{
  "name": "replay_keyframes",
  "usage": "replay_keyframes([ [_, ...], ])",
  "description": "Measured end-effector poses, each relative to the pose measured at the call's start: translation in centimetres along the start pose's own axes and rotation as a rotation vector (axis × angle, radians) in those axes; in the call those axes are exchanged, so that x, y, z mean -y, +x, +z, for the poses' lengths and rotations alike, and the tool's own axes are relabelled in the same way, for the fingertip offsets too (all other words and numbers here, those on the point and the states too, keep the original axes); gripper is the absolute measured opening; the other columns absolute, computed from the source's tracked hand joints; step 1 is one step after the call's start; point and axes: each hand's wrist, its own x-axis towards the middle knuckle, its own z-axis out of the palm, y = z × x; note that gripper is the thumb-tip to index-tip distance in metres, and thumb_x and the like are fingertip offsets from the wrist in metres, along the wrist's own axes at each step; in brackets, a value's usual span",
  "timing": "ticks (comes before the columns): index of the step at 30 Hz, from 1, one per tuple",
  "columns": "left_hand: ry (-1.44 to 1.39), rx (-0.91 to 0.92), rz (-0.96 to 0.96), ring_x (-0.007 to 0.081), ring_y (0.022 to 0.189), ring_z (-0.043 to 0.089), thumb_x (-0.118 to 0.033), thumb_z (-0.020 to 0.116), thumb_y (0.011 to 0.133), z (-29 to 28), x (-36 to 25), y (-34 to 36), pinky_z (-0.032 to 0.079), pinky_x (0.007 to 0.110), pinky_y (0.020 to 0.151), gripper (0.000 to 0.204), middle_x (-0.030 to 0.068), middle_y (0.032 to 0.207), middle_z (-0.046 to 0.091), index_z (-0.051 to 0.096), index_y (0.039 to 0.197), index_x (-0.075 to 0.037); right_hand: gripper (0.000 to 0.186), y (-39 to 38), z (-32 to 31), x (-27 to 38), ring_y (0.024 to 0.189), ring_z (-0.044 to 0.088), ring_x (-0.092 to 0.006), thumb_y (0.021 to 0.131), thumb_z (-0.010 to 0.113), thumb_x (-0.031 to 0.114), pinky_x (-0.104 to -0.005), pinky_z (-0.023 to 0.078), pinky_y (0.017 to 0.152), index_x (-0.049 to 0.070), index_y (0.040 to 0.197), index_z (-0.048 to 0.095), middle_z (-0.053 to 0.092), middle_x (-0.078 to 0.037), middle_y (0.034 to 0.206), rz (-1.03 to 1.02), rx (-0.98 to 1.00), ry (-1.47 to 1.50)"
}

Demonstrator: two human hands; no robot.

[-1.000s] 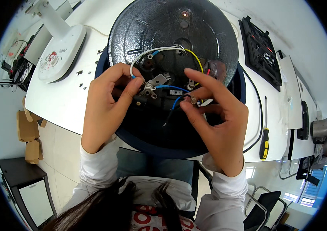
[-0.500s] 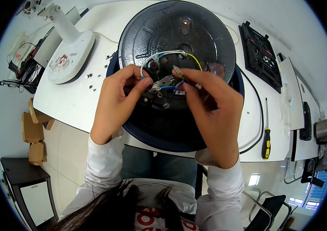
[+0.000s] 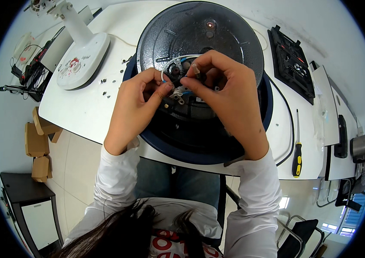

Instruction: The person uses a screwdriver to loosen screws on a small electrical component inside a disassembled fan base. They then connect wires to the component and tighten the screws to secure the connections.

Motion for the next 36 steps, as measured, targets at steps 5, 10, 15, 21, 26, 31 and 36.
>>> replay_keyframes([
  [5,0.002,-0.012,0.014,0.0253,0.057,0.059,-0.008,0.067,0.084,0.0,-0.1,-0.1,0.043,0.032,0.053,0.012,0.0143,0.068,0.062,0.061,0.086,0.002,0.014,0.0,0.0,-0.7,0.061,0.043,-0.0052,0.077,0.075,0.005,-0.0198,0.034,0.055,0.007,0.090,0.072,0.062,0.003,0.074,0.014,0.018,-0.037],
  [10,0.013,-0.012,0.020,0.0252,0.058,0.059,-0.009,0.067,0.084,0.0,0.0,-0.1,0.043,0.031,0.054,0.013,0.0146,0.068,0.062,0.062,0.086,0.003,0.012,0.1,0.0,-0.4,0.061,0.044,-0.0070,0.076,0.074,0.004,-0.0220,0.035,0.055,0.006,0.088,0.072,0.062,0.001,0.074,-0.018,0.034,-0.063],
  [15,0.005,-0.012,0.012,0.0244,0.058,0.059,-0.008,0.067,0.085,0.1,-0.2,-0.1,0.043,0.031,0.054,0.013,0.0145,0.069,0.062,0.062,0.087,0.003,0.012,0.1,0.0,-0.7,0.063,0.048,-0.0068,0.078,0.072,0.002,-0.0215,0.037,0.056,0.005,0.089,0.071,0.063,0.000,0.078,-0.064,0.060,-0.123],
  [21,0.024,-0.011,0.006,0.0214,0.058,0.056,-0.008,0.067,0.085,0.0,-0.3,-0.1,0.043,0.030,0.054,0.012,0.0133,0.068,0.061,0.061,0.087,0.003,0.010,0.0,0.3,-1.0,0.070,0.055,-0.0069,0.081,0.070,0.001,-0.0197,0.042,0.062,0.002,0.091,0.070,0.066,-0.002,0.082,-0.033,0.056,-0.103],
  [26,-0.007,0.001,0.002,0.0176,0.057,0.055,-0.008,0.066,0.085,0.0,-0.1,-0.1,0.042,0.029,0.054,0.012,0.0111,0.067,0.060,0.061,0.087,0.003,0.013,0.0,0.7,-1.7,0.062,0.057,-0.0116,0.082,0.070,0.006,-0.0228,0.044,0.060,0.002,0.094,0.068,0.068,-0.005,0.078,-0.069,0.022,-0.002],
  [31,-0.025,0.002,0.006,0.0155,0.056,0.054,-0.008,0.066,0.086,0.1,0.0,-0.1,0.041,0.027,0.053,0.012,0.0101,0.065,0.060,0.061,0.087,0.003,0.014,-0.2,0.8,-1.1,0.069,0.066,-0.0150,0.084,0.069,0.008,-0.0243,0.048,0.063,0.002,0.096,0.066,0.070,-0.007,0.081,-0.059,0.063,-0.087],
  [36,-0.052,0.018,0.004,0.0131,0.056,0.053,-0.008,0.066,0.087,0.0,0.2,-0.1,0.041,0.026,0.053,0.013,0.0089,0.064,0.059,0.061,0.087,0.004,0.014,-0.3,0.9,-1.3,0.070,0.066,-0.0156,0.084,0.069,0.009,-0.0245,0.048,0.063,0.003,0.096,0.066,0.070,-0.008,0.081,-0.083,0.049,-0.087],
])
